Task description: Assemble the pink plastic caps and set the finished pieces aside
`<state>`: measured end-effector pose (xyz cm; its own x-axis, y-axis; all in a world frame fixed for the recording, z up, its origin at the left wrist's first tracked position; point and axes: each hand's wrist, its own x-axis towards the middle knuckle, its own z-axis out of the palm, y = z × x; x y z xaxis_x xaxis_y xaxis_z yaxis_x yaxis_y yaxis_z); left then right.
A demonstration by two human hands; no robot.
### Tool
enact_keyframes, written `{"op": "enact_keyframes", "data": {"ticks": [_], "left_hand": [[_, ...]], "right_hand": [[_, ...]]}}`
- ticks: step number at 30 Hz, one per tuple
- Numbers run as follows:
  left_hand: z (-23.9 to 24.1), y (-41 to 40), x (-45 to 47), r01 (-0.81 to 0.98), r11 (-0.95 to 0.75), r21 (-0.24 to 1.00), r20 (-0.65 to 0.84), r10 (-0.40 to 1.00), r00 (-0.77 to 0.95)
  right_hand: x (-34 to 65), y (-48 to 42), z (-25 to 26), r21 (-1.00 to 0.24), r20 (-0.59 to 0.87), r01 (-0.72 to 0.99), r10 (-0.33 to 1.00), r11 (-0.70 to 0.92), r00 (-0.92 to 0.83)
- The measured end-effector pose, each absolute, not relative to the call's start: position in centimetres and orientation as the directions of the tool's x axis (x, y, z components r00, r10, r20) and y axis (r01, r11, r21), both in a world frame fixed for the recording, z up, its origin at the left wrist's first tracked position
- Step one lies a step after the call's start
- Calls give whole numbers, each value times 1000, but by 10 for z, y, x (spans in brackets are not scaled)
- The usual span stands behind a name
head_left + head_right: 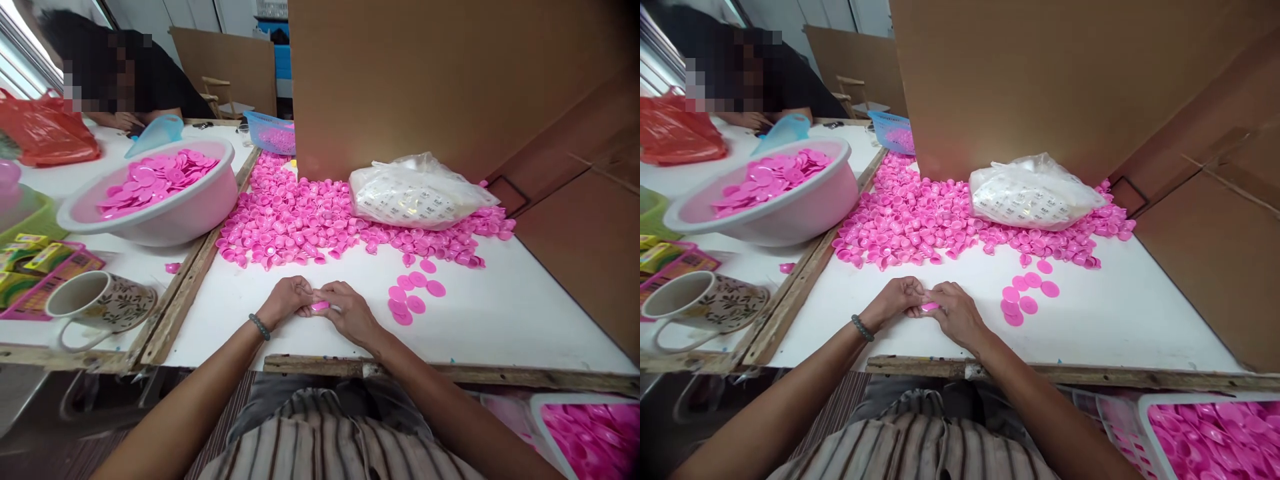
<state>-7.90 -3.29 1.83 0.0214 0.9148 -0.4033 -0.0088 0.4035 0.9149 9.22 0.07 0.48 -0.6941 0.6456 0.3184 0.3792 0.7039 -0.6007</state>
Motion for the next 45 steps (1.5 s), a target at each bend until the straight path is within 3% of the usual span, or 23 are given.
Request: {"op": "enact_keyframes", "data": {"ticks": [11,17,22,25,27,30,33,35,41,45], "left_hand": [[15,-36,-76,-47,500,865,-501,866,1],[24,-31,-73,0,540,842,-540,842,16],[27,-40,-84,66,413,908,-418,898,140],[29,-51,-102,267,324,908,-353,933,70],[32,-59,-113,497,256,829,-269,962,-47],[37,-68,-116,770,94,631,-55,996,-77],[36,-73,-115,849,-45,527,32,999,33],[33,-77,-119,867,-43,497,56,998,18],[34,-83,-126,915,-26,402,229,971,-73],[41,-65,-96,847,-139,512,251,968,6]], "right_hand": [[86,4,22,-582,89,491,651,648,-754],[82,-4,11,-524,111,550,693,650,-713],[115,-8,10,-457,223,644,780,613,-584],[150,-2,15,-268,272,867,897,420,-350],[165,3,17,-133,231,936,929,325,-290],[159,7,18,1,147,902,892,432,-427],[134,9,21,70,113,808,800,585,-589],[120,11,26,39,115,779,772,626,-626],[106,35,33,-323,40,722,771,612,-636],[94,66,30,-293,189,667,725,685,-662]]}}
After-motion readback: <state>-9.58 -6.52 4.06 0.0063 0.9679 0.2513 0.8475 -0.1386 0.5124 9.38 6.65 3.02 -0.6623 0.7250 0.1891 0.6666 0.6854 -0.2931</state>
